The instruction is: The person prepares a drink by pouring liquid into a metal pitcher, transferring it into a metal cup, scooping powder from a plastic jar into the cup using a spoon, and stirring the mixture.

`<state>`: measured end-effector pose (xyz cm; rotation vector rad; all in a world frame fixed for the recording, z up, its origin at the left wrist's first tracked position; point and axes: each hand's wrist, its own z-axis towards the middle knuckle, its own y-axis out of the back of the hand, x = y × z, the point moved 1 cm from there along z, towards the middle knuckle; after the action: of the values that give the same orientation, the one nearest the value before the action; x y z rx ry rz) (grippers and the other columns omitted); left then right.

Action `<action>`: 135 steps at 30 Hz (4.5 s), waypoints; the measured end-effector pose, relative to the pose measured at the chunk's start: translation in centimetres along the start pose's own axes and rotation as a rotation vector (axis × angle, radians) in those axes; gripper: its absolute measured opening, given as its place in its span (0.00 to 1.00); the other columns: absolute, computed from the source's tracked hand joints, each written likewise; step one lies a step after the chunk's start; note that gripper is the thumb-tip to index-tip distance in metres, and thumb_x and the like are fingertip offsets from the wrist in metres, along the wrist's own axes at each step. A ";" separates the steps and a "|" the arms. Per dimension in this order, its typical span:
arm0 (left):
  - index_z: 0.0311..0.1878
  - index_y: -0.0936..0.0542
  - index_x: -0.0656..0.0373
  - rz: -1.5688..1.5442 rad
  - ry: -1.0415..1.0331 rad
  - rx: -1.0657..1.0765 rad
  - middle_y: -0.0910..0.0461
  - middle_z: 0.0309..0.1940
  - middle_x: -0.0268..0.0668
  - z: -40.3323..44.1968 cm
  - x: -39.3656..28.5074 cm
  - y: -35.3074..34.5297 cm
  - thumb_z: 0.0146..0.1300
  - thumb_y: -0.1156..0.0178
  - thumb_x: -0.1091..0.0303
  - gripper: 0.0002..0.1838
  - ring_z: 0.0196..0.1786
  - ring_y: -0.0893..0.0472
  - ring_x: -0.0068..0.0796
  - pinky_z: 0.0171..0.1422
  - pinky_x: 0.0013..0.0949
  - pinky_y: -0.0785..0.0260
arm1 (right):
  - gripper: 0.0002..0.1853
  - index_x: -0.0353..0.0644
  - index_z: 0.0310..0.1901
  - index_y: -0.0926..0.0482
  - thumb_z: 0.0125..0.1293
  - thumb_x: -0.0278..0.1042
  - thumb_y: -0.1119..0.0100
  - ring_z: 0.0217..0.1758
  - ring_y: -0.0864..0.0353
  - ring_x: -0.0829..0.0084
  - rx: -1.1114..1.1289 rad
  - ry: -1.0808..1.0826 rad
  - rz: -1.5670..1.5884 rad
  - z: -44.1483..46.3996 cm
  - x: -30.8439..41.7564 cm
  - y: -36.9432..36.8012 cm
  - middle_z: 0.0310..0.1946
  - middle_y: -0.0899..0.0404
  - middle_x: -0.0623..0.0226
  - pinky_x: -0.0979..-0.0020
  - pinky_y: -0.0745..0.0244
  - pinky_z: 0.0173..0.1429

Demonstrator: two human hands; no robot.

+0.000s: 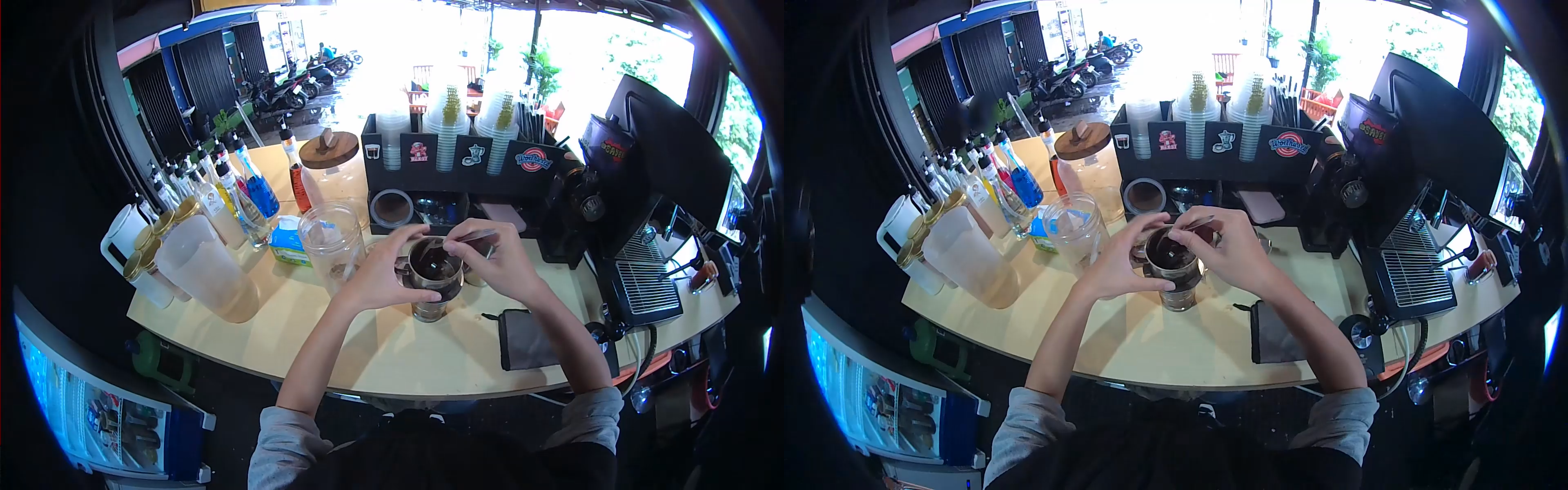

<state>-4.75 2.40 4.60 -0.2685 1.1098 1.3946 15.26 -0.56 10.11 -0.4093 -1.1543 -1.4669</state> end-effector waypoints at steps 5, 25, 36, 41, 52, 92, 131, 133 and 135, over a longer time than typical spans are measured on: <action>0.55 0.25 0.58 0.274 -0.150 -0.051 0.24 0.35 0.35 0.3 -3.6 1.4 0.44 0.26 0.57 0.33 0.45 0.22 0.33 0.53 0.39 0.32 | 0.05 0.34 0.36 0.18 0.61 0.26 0.37 0.31 0.19 0.77 0.031 0.197 -0.221 0.8 0.9 -0.9 0.31 0.18 0.64 0.77 0.25 0.35; 0.37 0.17 0.59 0.550 -0.416 -0.320 0.20 0.29 0.31 -0.1 -3.8 1.0 0.55 0.35 0.75 0.06 0.35 0.23 0.31 0.47 0.37 0.33 | 0.14 0.33 0.44 0.25 0.72 0.38 0.49 0.39 0.24 0.77 -0.276 -0.418 -0.173 -7.6 -19.5 5.4 0.34 0.21 0.67 0.73 0.29 0.48; 0.40 0.17 0.57 0.446 -0.302 -0.427 0.20 0.28 0.36 -0.1 -3.6 0.9 0.58 0.37 0.73 0.07 0.33 0.22 0.35 0.45 0.38 0.33 | 0.09 0.38 0.35 0.26 0.72 0.32 0.51 0.32 0.32 0.85 -0.366 -0.238 0.163 -5.9 -15.8 6.0 0.28 0.26 0.75 0.80 0.36 0.39; 0.40 0.18 0.57 0.418 -0.311 -0.465 0.20 0.29 0.36 0.3 -3.7 0.8 0.58 0.37 0.73 0.07 0.32 0.21 0.34 0.45 0.37 0.33 | 0.09 0.39 0.34 0.28 0.72 0.32 0.50 0.32 0.32 0.86 -0.314 -0.128 0.135 -2.9 -8.6 8.4 0.27 0.27 0.75 0.80 0.35 0.39; 0.40 0.19 0.57 0.428 -0.320 -0.487 0.22 0.24 0.33 0.2 -4.1 1.7 0.57 0.37 0.73 0.07 0.30 0.23 0.32 0.44 0.36 0.34 | 0.07 0.39 0.34 0.32 0.69 0.29 0.45 0.28 0.28 0.89 -0.051 -0.072 0.075 2.1 -0.3 7.1 0.25 0.28 0.75 0.82 0.31 0.33; 0.40 0.20 0.56 0.615 -0.413 -0.516 0.24 0.22 0.30 0.0 -5.0 1.9 0.55 0.37 0.75 0.09 0.29 0.23 0.29 0.42 0.35 0.34 | 0.13 0.38 0.31 0.34 0.62 0.31 0.38 0.22 0.47 0.88 -0.015 0.011 -0.388 4.2 4.1 4.2 0.17 0.44 0.79 0.77 0.49 0.25; 0.39 0.19 0.58 0.640 -0.384 -0.462 0.23 0.24 0.32 0.1 -4.6 1.2 0.56 0.37 0.74 0.06 0.31 0.22 0.31 0.44 0.37 0.33 | 0.12 0.35 0.31 0.32 0.60 0.30 0.38 0.21 0.43 0.83 -0.090 0.000 -0.454 2.9 4.7 6.4 0.15 0.41 0.73 0.73 0.40 0.26; 0.39 0.20 0.58 0.607 -0.396 -0.435 0.22 0.26 0.33 -0.1 -4.3 1.2 0.56 0.36 0.74 0.07 0.32 0.23 0.32 0.45 0.37 0.33 | 0.12 0.35 0.30 0.33 0.60 0.30 0.38 0.21 0.42 0.83 -0.089 0.022 -0.483 2.9 4.8 6.3 0.15 0.41 0.74 0.74 0.39 0.26; 0.39 0.20 0.58 0.616 -0.389 -0.430 0.22 0.26 0.33 -0.2 -4.2 1.1 0.56 0.36 0.74 0.07 0.32 0.23 0.32 0.45 0.38 0.33 | 0.13 0.35 0.30 0.33 0.60 0.30 0.38 0.21 0.42 0.84 -0.089 0.043 -0.510 2.9 5.2 6.0 0.15 0.41 0.74 0.75 0.38 0.26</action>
<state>-4.99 -0.18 8.10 0.0570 0.5719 2.1284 18.26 -0.13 18.01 -0.1432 -1.2155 -1.9629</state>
